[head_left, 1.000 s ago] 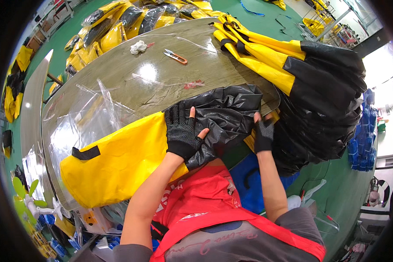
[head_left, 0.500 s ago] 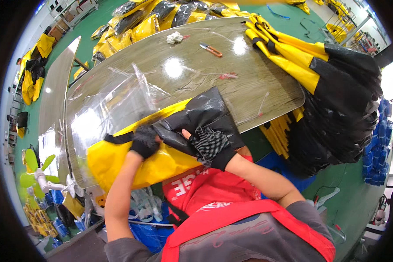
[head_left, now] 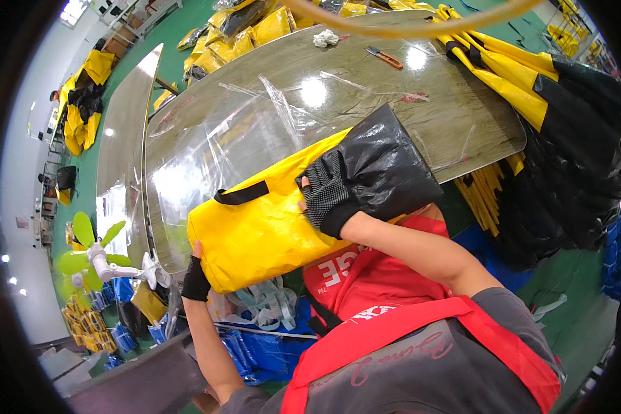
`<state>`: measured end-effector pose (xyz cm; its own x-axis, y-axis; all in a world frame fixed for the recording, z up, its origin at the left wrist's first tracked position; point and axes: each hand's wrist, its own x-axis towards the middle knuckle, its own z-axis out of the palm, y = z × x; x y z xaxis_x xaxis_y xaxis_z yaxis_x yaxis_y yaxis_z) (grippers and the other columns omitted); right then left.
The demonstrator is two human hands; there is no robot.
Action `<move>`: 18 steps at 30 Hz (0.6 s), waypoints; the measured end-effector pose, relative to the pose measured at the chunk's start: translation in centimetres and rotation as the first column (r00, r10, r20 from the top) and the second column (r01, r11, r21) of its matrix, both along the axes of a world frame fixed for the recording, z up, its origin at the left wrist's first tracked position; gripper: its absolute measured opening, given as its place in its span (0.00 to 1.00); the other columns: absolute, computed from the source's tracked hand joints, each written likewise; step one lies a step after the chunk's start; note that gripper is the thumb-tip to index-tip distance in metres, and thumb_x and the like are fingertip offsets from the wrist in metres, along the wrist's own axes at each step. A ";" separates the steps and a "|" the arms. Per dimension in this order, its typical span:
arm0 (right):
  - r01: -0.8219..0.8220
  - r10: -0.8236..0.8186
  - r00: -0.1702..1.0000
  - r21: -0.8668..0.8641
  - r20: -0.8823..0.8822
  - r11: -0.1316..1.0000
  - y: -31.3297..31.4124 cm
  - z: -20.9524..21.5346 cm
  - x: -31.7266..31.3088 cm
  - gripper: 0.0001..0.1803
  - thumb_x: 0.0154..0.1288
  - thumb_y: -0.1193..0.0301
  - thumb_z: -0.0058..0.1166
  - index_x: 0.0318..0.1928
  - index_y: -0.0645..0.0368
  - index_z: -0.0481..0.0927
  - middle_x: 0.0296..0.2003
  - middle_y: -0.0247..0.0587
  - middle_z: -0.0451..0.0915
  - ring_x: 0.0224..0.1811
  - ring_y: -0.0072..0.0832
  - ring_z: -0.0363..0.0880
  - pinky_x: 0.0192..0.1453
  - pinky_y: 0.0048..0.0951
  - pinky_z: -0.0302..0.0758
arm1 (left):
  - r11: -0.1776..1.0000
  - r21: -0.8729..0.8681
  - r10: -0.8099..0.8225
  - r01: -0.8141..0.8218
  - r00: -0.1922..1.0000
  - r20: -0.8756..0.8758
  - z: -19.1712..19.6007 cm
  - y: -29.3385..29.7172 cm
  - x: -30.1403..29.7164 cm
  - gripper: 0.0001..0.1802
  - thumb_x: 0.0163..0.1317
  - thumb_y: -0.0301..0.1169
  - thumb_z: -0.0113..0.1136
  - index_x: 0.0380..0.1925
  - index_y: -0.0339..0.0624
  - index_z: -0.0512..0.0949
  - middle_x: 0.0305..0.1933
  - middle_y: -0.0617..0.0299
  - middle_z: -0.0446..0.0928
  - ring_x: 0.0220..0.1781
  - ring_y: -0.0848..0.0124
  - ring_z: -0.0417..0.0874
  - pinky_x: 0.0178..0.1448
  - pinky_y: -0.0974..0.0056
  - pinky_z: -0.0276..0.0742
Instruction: The person folds yellow and black bags and places them into clear plastic packaging on a table. The person repeatedly picks up a bag, folds it, and inserts it into a plastic bag, then sets the packaged item aside.
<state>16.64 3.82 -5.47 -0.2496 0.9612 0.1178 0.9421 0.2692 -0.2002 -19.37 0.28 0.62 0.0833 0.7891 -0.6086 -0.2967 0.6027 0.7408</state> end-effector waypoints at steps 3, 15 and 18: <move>-0.090 0.151 0.959 0.249 -0.240 0.964 -1.6 0.5 -0.7 0.28 0.65 0.58 0.46 0.64 0.52 0.68 0.65 0.56 0.63 0.71 0.57 0.51 0.69 0.73 0.29 | 0.996 0.084 -0.012 0.015 0.999 -0.036 2.9 -0.4 1.2 0.36 0.61 0.47 0.59 0.65 0.40 0.64 0.62 0.57 0.72 0.62 0.62 0.74 0.65 0.58 0.70; 0.026 -0.038 0.944 -0.041 -0.329 0.999 -5.3 -0.7 -0.6 0.22 0.69 0.58 0.40 0.61 0.49 0.71 0.61 0.46 0.68 0.64 0.49 0.62 0.64 0.59 0.49 | 0.542 0.537 0.155 0.646 0.552 -0.820 -0.8 3.5 39.8 0.43 0.61 0.38 0.60 0.69 0.30 0.50 0.32 0.46 0.80 0.31 0.55 0.83 0.35 0.60 0.76; 0.053 -0.070 0.935 -0.057 -0.347 0.997 -5.5 -0.3 1.3 0.22 0.69 0.56 0.42 0.59 0.50 0.72 0.59 0.46 0.70 0.61 0.48 0.66 0.62 0.55 0.55 | 0.561 0.556 -0.187 0.613 0.748 -0.637 -0.7 3.7 40.3 0.37 0.68 0.39 0.51 0.70 0.32 0.50 0.28 0.50 0.80 0.28 0.60 0.82 0.34 0.64 0.75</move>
<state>17.95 -1.64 -5.75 -0.1410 0.9797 0.1426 0.8253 0.1958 -0.5296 20.92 3.96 -0.09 0.3924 0.9178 0.0600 0.3352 -0.2035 0.9199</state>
